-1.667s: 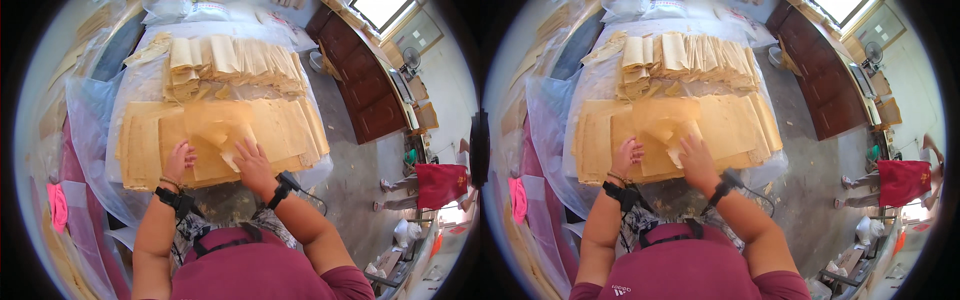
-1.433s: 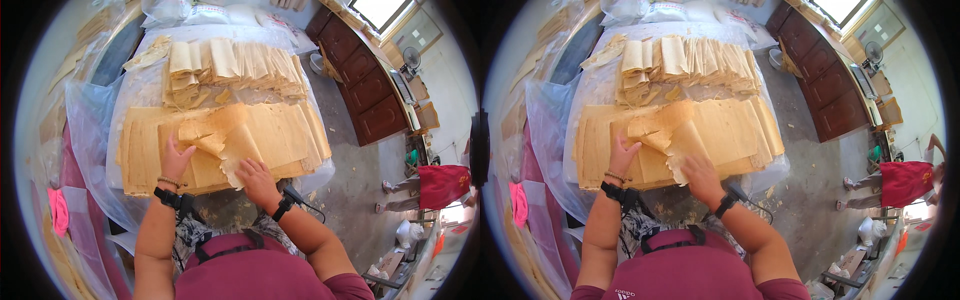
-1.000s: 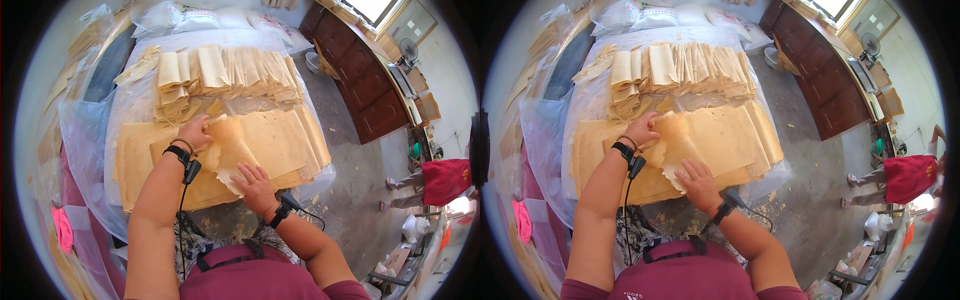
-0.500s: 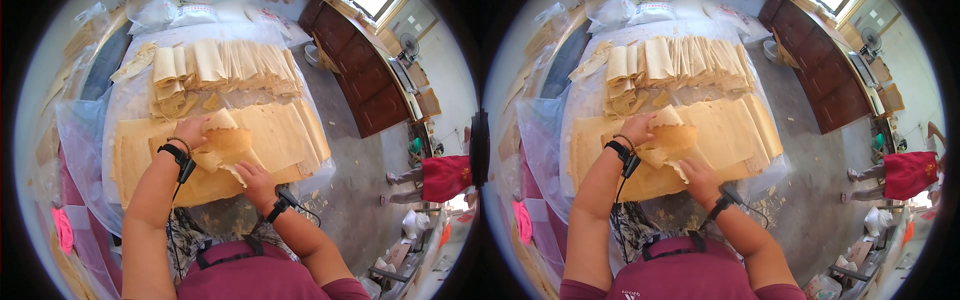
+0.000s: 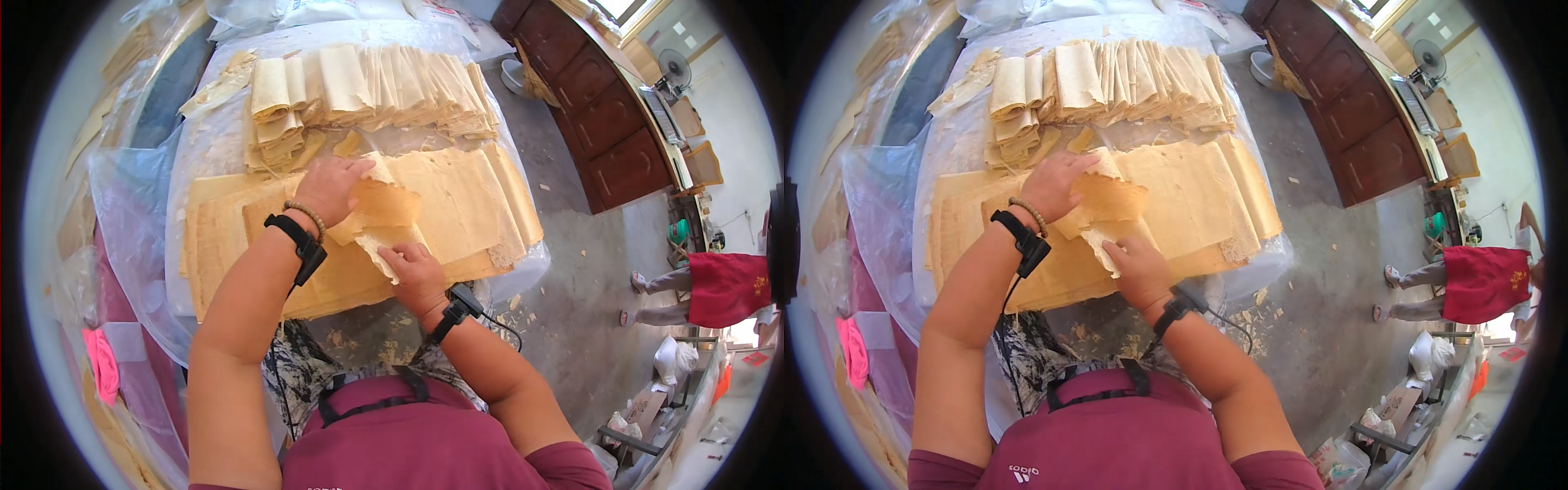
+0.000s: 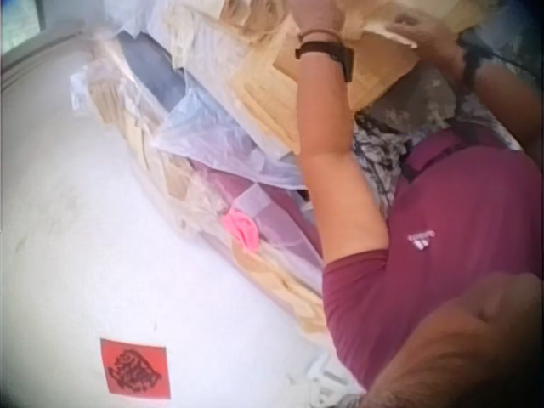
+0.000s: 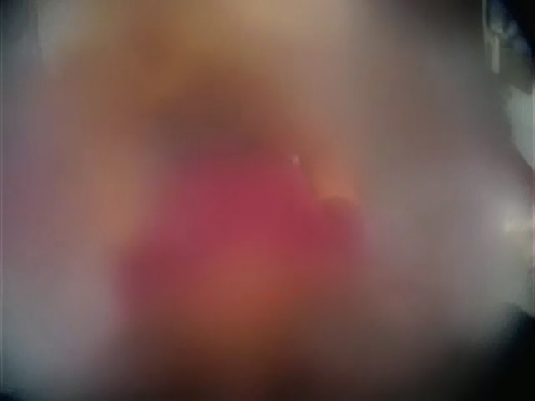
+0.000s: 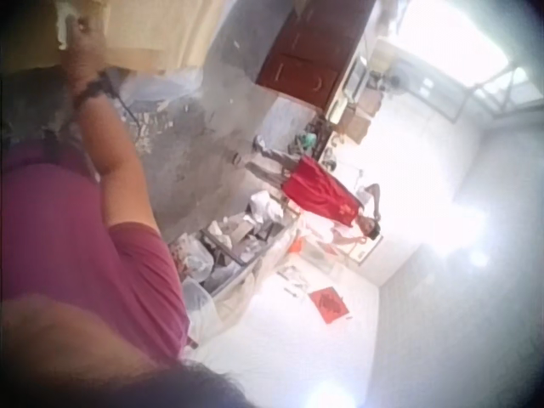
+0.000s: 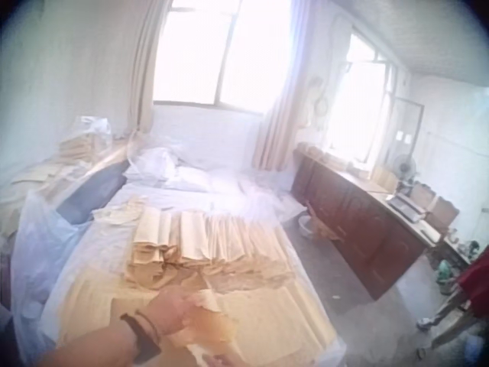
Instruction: The person repeatedly picks up thin, flexible sheets from a large pile, folds them in half, and places them into a smaller stack. The person occasionally separates stuck sheets and smooths them before folding.
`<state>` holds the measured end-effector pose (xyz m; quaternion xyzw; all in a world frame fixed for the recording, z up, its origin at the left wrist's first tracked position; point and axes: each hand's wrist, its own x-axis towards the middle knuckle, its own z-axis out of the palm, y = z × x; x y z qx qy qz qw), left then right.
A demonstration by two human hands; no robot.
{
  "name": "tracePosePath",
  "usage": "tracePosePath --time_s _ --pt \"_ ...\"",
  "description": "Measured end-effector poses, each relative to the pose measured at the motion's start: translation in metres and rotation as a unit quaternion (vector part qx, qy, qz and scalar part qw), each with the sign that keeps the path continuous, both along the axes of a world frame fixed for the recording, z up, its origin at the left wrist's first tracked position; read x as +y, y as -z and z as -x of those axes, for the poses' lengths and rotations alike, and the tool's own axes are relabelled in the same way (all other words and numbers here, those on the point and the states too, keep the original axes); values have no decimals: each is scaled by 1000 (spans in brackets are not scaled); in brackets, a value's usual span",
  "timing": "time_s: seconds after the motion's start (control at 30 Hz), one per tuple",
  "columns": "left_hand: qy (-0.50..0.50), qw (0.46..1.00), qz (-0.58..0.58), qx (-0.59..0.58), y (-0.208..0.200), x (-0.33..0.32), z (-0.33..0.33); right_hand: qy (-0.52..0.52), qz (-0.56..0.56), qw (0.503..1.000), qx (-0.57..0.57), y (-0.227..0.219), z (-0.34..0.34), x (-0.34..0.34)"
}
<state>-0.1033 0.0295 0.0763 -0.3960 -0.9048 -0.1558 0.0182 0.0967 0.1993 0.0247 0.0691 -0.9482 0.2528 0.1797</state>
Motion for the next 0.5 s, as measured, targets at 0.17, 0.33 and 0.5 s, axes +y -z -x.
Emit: tracePosePath --time_s 0.17,0.33,0.5 --pt "-37 993 114 -14 26 21 -10 -17 -7 999 -30 4 -5 -1" --pt "-3 981 168 -91 10 25 0 -17 -4 997 -73 1 -5 -1" --pt "45 992 -104 54 -48 -1 -12 15 -2 1000 -23 -6 12 -14"
